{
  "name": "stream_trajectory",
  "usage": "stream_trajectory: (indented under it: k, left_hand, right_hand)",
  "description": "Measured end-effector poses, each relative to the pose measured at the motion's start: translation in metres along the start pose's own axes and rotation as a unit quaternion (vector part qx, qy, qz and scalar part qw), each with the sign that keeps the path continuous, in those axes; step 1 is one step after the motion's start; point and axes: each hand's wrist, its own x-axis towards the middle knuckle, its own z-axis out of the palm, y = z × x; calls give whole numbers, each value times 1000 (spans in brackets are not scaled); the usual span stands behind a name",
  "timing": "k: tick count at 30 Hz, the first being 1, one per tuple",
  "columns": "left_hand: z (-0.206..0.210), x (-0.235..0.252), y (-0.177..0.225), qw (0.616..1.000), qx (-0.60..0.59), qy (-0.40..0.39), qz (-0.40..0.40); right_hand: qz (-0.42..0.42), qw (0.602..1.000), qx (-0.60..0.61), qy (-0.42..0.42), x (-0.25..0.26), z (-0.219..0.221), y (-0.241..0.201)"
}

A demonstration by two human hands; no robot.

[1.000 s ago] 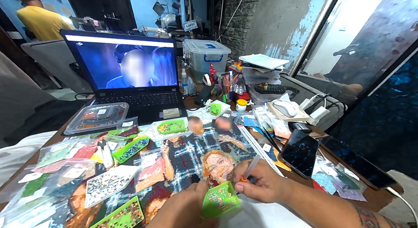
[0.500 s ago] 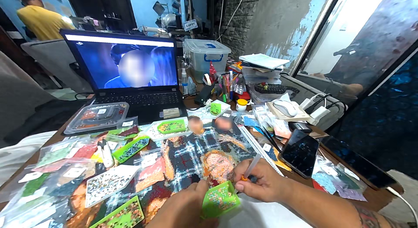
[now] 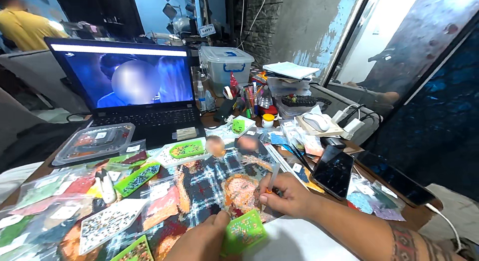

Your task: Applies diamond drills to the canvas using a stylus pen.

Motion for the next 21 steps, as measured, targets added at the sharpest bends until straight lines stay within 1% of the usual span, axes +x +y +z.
stream_trajectory:
  k: [9,21]
  left_hand:
    - [0,-1,-1,1000,1,1,-1]
    - [-1,-1,-1,1000,0,-4,-1]
  right_hand:
    - [-2,999,10,-41,0,1,0]
    - [-6,999,7,-43,1,2,1]
